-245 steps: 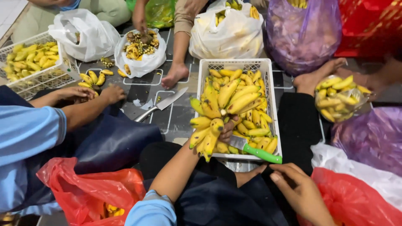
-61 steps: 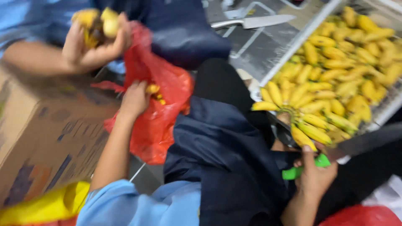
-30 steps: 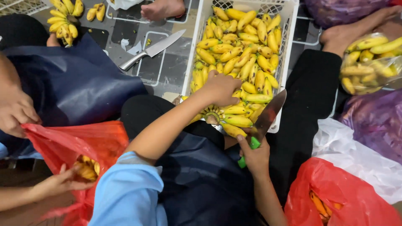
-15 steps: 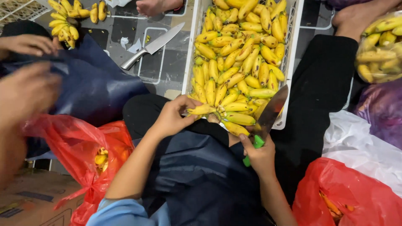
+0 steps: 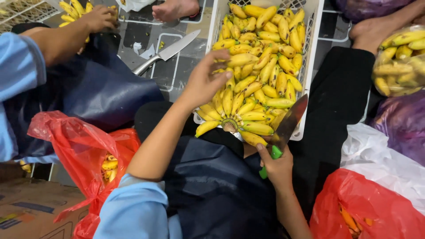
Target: Cutting individual bananas from bunches and placing them into plastic bags for packaging.
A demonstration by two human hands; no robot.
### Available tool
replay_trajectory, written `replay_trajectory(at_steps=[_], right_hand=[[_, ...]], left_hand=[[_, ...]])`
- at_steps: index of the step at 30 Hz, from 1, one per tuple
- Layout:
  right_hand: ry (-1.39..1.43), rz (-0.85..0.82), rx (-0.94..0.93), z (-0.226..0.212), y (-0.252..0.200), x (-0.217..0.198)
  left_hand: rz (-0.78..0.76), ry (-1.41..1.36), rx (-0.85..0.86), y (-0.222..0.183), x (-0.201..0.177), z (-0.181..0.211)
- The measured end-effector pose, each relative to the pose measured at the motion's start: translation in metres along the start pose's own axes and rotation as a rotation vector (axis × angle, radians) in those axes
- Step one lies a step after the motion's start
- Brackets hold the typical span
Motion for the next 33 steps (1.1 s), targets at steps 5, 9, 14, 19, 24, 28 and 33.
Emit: replay_trajectory(at_steps=[5, 9, 14, 19, 24, 28, 33], right_hand=[[-0.033, 0.006, 0.004, -0.011, 0.001, 0.001], [-0.013, 0.023, 0.003, 0.008, 0.001, -0.002], [0.046, 0.036, -0.024, 0.015, 0.001, -0.004], [0.032, 0.008, -0.026, 0.017, 0.001, -0.002], [0.02, -0.001, -0.044, 0.01, 0.001, -0.002], [-0.024, -0.015, -0.085, 0.007, 0.001, 0.0], [-0.011, 0.01, -0.015, -0.001, 0.0, 0.002]], left_hand=[[-0.238, 0.722, -0.45, 0.011, -0.003, -0.101], [-0.381, 0.637, -0.633, -0.013, 0.0, -0.106], [-0.309, 0.547, -0.42, -0.02, -0.005, -0.068], [-0.17, 0.652, -0.178, -0.047, 0.003, -0.046], [-0.044, 0.853, 0.141, -0.083, 0.03, -0.006], [0.098, 0.731, 0.295, -0.066, 0.025, 0.041], [0.262, 0.682, 0.486, -0.024, 0.025, 0.093]])
Point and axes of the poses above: each hand's wrist, its own y-axis towards the middle knuckle, its own x-axis out of the palm, z = x × y, the point moved 10 cm from there along y, towards the middle knuckle, and after that the axes turned 10 degrees about -x, right-handed, at the moved point
